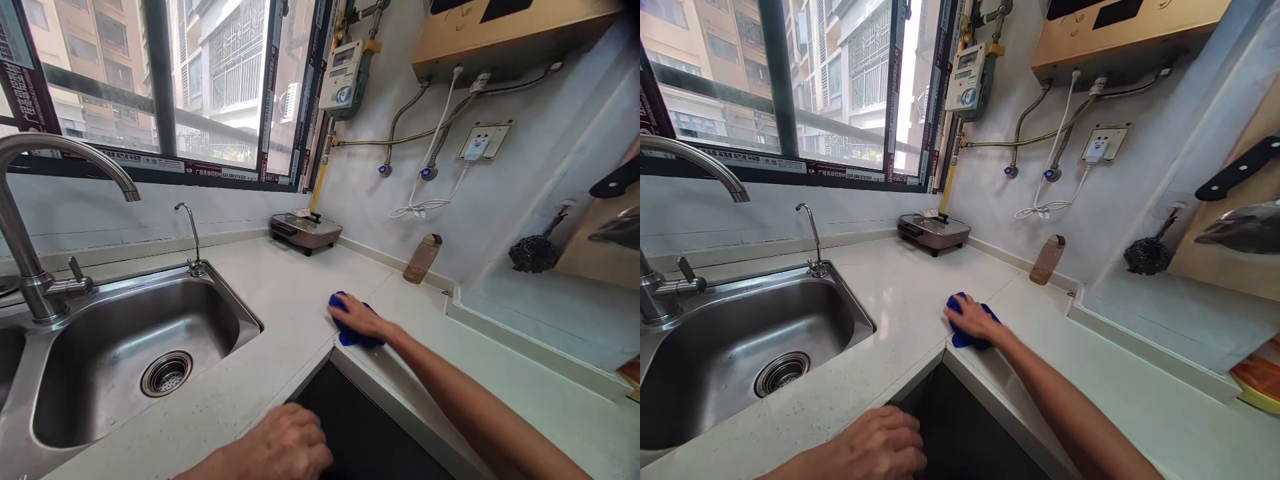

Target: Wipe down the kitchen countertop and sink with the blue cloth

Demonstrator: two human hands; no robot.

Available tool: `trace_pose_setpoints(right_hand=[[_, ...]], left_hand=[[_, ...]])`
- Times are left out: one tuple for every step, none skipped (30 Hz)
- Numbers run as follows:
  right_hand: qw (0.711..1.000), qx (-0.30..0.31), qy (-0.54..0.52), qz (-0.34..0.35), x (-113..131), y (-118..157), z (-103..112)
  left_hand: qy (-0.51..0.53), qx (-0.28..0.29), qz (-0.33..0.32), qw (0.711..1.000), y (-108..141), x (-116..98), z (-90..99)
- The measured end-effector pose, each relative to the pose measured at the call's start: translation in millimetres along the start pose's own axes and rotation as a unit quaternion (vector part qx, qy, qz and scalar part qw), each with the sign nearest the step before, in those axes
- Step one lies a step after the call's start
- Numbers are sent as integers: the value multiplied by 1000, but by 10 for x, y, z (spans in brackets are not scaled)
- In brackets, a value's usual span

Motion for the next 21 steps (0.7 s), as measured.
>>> trace_pose_setpoints(right_hand=[[1000, 0, 18, -5, 8, 91, -107], [1000, -1, 24, 4, 10, 193, -191], [1000, -3, 24, 18, -7, 303, -241], [999, -5, 14, 40, -41, 418, -260], [998, -4, -2, 64, -100, 537, -248], [997, -4, -20, 81, -192, 658, -210], [996, -4, -35, 84, -321, 777, -153], [996, -8, -49, 74, -486, 894, -82], [997, -13, -59, 50, -680, 1009, -8], [998, -22, -65, 15, -897, 1127, 67], [997, -33, -65, -17, -1117, 1249, 139], [996, -43, -60, -41, -1325, 1376, 203], [996, -49, -50, -59, -1515, 1506, 253], [995, -53, -38, -72, -1680, 1636, 293], [995, -54, -27, -78, -1811, 1763, 321], [995, -56, -17, -76, -1898, 1879, 341], [996, -58, -8, -66, -1936, 1981, 353], [997, -61, -1, -46, -1923, 2062, 360], [998, -64, 3, -18, -1858, 2117, 361], [998, -66, 4, 17, -1746, 2143, 358], [996, -63, -1, 56, -1595, 2139, 349]], left_hand=[[-3, -27, 13, 1000, -42, 50, 115], [-11, -47, 34, 998, -72, 110, 225], [-19, -62, 64, 996, -91, 178, 324], [-28, -71, 96, 992, -97, 246, 410], [-37, -77, 127, 988, -94, 310, 482], [-47, -76, 154, 984, -83, 367, 538], [-54, -69, 176, 980, -67, 418, 577], [-60, -58, 195, 977, -46, 466, 603], [-63, -46, 211, 974, -22, 514, 621], [-65, -33, 226, 971, 5, 565, 632], [-64, -18, 240, 969, 34, 615, 634], [-61, -2, 254, 965, 65, 665, 631], [-58, 12, 269, 961, 96, 712, 623], [-56, 24, 283, 957, 127, 751, 612], [-54, 37, 296, 953, 156, 782, 594], [-52, 48, 308, 949, 182, 802, 572], [-51, 55, 319, 945, 202, 813, 549], [-52, 57, 329, 941, 219, 820, 529], [-52, 55, 336, 939, 230, 822, 509], [-53, 52, 340, 937, 237, 823, 491], [-54, 45, 342, 937, 242, 825, 477]])
Point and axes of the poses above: each hand's wrist, its own y-axis away from the middle knuckle, its own z-axis out of the back of the hand, x = y × z, the point moved 6 cm from there along -y, towards the middle knuckle, and after that the axes turned 10 degrees about -x, right-handed, at the moved point
